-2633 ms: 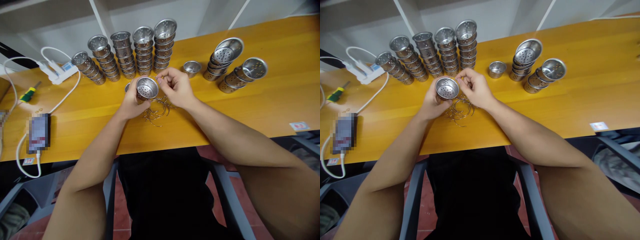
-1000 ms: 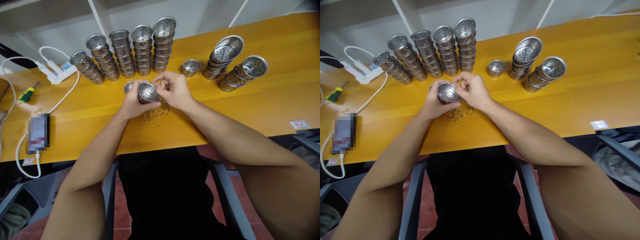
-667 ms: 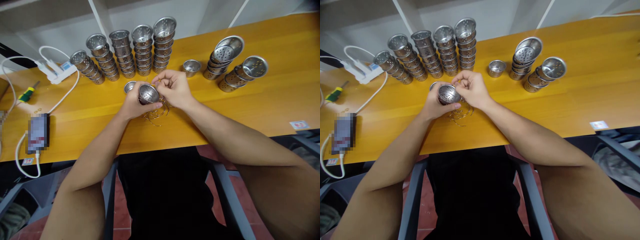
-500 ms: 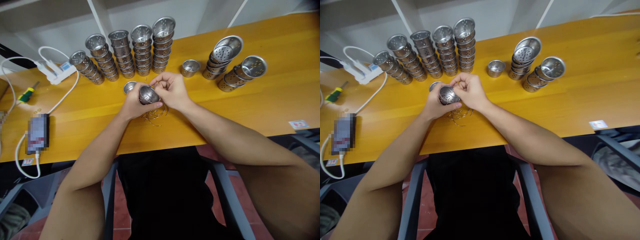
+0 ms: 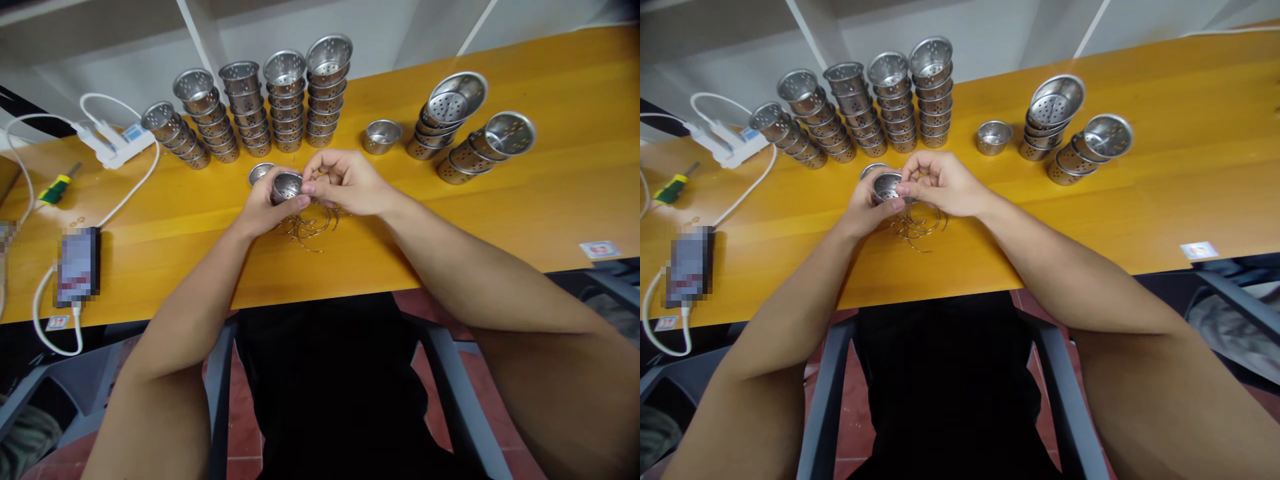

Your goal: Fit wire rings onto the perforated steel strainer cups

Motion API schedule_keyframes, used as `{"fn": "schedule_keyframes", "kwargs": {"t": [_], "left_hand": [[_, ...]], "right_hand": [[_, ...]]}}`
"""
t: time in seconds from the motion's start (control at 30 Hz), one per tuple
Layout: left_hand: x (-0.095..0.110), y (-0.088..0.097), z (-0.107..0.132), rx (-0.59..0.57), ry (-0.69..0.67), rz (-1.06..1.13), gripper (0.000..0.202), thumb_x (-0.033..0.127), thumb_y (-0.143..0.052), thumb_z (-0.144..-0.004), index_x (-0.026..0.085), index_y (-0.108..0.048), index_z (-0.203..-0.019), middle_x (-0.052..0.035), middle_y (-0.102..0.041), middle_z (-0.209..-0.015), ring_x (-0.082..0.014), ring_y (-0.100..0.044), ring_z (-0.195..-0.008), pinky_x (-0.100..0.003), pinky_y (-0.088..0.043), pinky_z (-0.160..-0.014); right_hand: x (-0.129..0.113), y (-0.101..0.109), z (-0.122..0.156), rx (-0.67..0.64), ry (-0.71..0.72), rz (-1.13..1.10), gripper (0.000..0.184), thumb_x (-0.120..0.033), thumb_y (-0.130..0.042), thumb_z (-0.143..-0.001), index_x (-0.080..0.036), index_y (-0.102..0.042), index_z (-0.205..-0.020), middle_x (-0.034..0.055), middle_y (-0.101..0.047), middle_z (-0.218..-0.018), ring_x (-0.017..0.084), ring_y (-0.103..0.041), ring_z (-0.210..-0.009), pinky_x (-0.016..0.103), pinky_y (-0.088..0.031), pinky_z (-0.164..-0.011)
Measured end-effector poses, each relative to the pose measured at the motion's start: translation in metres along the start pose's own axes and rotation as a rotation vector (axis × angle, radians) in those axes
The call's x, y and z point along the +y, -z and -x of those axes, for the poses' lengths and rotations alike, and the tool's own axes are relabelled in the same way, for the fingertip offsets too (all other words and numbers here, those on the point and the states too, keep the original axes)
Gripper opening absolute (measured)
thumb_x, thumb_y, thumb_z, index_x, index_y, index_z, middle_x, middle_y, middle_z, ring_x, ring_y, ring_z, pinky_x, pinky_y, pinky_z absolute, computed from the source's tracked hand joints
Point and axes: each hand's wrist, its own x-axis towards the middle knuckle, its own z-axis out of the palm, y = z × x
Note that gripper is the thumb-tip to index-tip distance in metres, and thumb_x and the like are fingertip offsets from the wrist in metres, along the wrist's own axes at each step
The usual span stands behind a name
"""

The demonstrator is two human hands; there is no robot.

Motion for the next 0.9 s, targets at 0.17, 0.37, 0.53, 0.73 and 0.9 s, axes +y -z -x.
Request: {"fn": "schedule_keyframes", "kwargs": {"t": [0.17, 0.37, 0.53, 0.73, 0.9], "left_hand": [[-0.006, 0.002, 0.003, -0.036, -0.064, -0.081, 0.100, 0.100, -0.100, -0.085, 0.030, -0.072, -0.150, -0.0077, -0.080, -0.136, -0.0291, -0.085, -0.121, -0.047, -0.072, -0.108], [-0.009, 0.004, 0.005, -0.032, -0.051, -0.149, 0.098, 0.100, -0.096, -0.090, 0.028, -0.069, -0.151, -0.0091, -0.080, -0.136, -0.0312, -0.085, -0.124, -0.054, -0.071, -0.118], [-0.007, 0.005, 0.004, -0.034, -0.042, -0.156, 0.096, 0.097, -0.097, -0.091, 0.027, -0.069, -0.150, -0.0104, -0.082, -0.136, -0.0322, -0.085, -0.123, -0.055, -0.070, -0.118], [-0.004, 0.003, 0.004, -0.029, -0.019, -0.144, 0.095, 0.098, -0.095, -0.091, 0.028, -0.069, -0.149, -0.0090, -0.082, -0.135, -0.0296, -0.084, -0.122, -0.049, -0.070, -0.114], [-0.004, 0.004, 0.003, -0.027, 0.007, -0.136, 0.096, 0.100, -0.098, -0.087, 0.028, -0.070, -0.145, -0.0086, -0.082, -0.133, -0.0293, -0.084, -0.119, -0.048, -0.070, -0.112]], "right_hand": [[0.008, -0.004, -0.002, 0.069, -0.001, 0.002, 0.073, -0.084, -0.114, -0.086, -0.026, -0.073, -0.100, -0.0047, -0.061, -0.074, 0.012, -0.046, -0.057, 0.029, -0.032, -0.045], [0.012, -0.007, -0.003, 0.081, 0.022, 0.013, 0.075, -0.086, -0.114, -0.083, -0.026, -0.072, -0.096, -0.0046, -0.059, -0.074, 0.013, -0.048, -0.063, 0.028, -0.033, -0.048], [0.013, -0.008, -0.003, 0.074, 0.042, 0.044, 0.075, -0.088, -0.111, -0.087, -0.026, -0.071, -0.098, -0.0060, -0.057, -0.073, 0.013, -0.049, -0.064, 0.027, -0.036, -0.050], [0.014, -0.009, -0.003, 0.083, 0.044, 0.072, 0.074, -0.088, -0.110, -0.088, -0.027, -0.070, -0.095, -0.0052, -0.057, -0.074, 0.014, -0.048, -0.065, 0.029, -0.038, -0.051], [0.012, -0.011, -0.003, 0.086, 0.019, 0.092, 0.075, -0.092, -0.108, -0.087, -0.028, -0.069, -0.095, -0.0037, -0.058, -0.076, 0.016, -0.048, -0.066, 0.031, -0.037, -0.051]]}}
